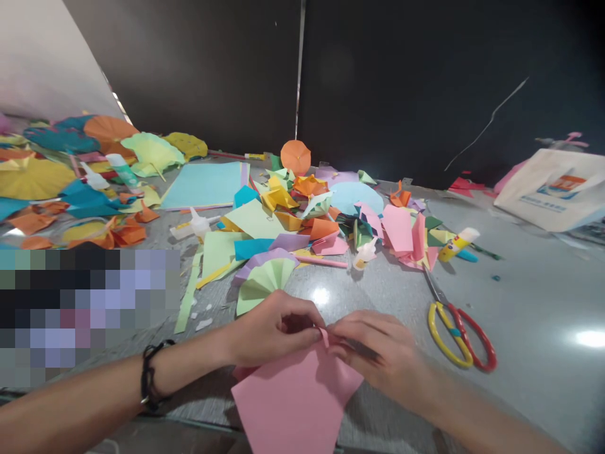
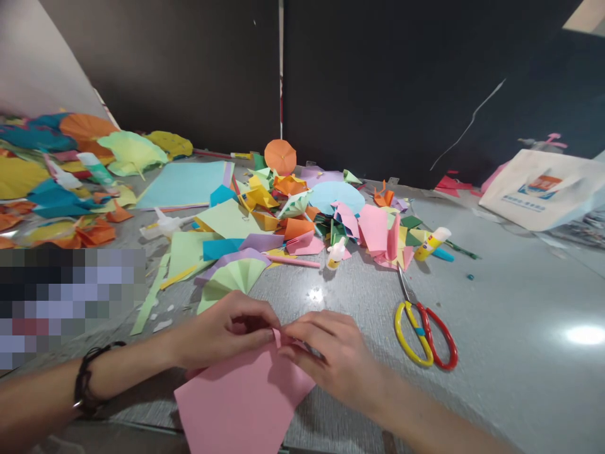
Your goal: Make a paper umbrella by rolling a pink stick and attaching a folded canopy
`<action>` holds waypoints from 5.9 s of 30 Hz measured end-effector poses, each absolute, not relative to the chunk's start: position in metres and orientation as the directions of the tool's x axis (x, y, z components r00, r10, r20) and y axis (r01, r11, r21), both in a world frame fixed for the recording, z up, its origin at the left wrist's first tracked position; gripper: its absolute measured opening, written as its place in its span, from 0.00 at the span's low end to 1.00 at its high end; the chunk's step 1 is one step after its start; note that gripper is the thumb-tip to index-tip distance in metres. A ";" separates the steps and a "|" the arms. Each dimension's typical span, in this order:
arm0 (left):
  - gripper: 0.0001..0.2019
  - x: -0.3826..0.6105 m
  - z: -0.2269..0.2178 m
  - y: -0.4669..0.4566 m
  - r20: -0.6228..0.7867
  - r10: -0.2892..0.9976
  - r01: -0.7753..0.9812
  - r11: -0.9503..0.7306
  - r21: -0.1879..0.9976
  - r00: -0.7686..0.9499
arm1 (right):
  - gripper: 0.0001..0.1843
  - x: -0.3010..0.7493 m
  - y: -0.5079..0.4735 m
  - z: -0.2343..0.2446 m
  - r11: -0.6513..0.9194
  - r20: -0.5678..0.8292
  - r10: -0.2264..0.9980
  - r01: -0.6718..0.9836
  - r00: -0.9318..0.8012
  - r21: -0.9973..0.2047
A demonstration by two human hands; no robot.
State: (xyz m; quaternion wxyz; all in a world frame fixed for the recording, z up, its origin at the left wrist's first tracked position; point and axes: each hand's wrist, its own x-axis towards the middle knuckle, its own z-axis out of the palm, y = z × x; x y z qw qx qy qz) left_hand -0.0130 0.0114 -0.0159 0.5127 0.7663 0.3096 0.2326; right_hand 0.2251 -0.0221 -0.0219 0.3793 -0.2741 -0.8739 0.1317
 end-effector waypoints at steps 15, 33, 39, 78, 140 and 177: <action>0.07 -0.015 -0.013 0.010 0.027 0.660 0.242 -0.312 0.919 0.750 | 0.08 0.227 -0.025 -0.023 0.787 0.586 0.614 0.468 -0.529 -0.403; 0.12 -0.013 -0.014 0.010 0.080 0.700 0.255 -0.360 0.897 0.710 | 0.09 0.224 -0.025 -0.018 0.821 0.663 0.553 0.468 -0.504 -0.328; 0.13 -0.014 -0.014 0.008 0.086 0.680 0.261 -0.391 0.882 0.728 | 0.08 0.222 -0.027 -0.020 0.822 0.658 0.556 0.451 -0.508 -0.346; 0.09 -0.014 -0.023 0.004 0.344 0.589 0.209 -0.674 0.709 0.731 | 0.05 0.219 -0.028 -0.019 0.675 0.449 0.720 0.382 -0.530 -0.632; 0.09 -0.015 -0.021 0.003 0.344 0.509 0.136 -0.691 0.709 0.789 | 0.09 0.215 -0.030 -0.011 0.327 0.171 0.905 0.380 -0.390 -0.865; 0.09 -0.013 -0.027 0.003 0.386 0.571 0.194 -0.706 0.681 0.725 | 0.07 0.215 -0.036 -0.012 0.614 0.393 0.774 0.437 -0.496 -0.657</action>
